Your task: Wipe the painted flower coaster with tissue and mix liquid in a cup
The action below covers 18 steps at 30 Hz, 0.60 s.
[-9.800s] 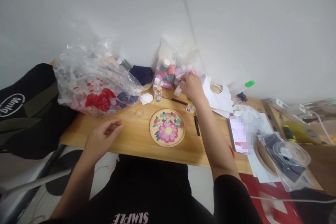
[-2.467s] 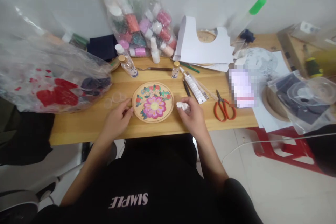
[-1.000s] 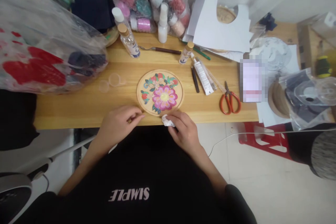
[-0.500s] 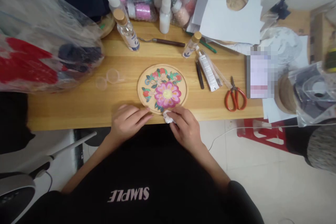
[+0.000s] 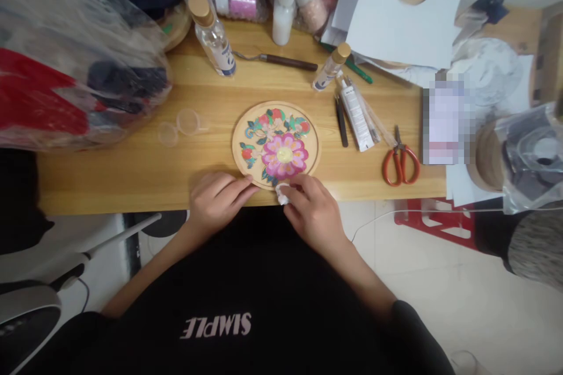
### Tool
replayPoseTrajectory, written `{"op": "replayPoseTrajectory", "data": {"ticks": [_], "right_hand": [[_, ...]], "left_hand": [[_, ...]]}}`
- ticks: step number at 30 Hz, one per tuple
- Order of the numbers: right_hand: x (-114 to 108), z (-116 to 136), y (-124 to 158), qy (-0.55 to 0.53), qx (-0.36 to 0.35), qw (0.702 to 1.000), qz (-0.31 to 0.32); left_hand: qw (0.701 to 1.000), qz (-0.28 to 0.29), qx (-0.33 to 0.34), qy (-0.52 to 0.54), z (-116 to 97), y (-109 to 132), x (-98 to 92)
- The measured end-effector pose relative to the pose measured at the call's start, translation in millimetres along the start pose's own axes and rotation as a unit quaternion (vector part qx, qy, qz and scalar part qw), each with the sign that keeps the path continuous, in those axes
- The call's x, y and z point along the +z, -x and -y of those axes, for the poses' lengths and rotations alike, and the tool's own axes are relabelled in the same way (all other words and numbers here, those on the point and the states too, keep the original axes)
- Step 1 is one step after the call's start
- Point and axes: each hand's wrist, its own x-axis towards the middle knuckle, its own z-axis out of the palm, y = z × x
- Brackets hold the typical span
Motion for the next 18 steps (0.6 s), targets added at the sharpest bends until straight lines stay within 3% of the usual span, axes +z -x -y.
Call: {"op": "replayPoseTrajectory", "data": {"ticks": [11,18], "right_hand": [[-7,7,-11,0.125,-0.047,0.990,0.046],[-7,7,-14,0.117,-0.057,0.990,0.048]], "left_hand": [[1.000,-0.020,0.007,0.007,1,-1,4.7],[1.000,-0.021,0.005,0.011,-1,-2,5.0]]}}
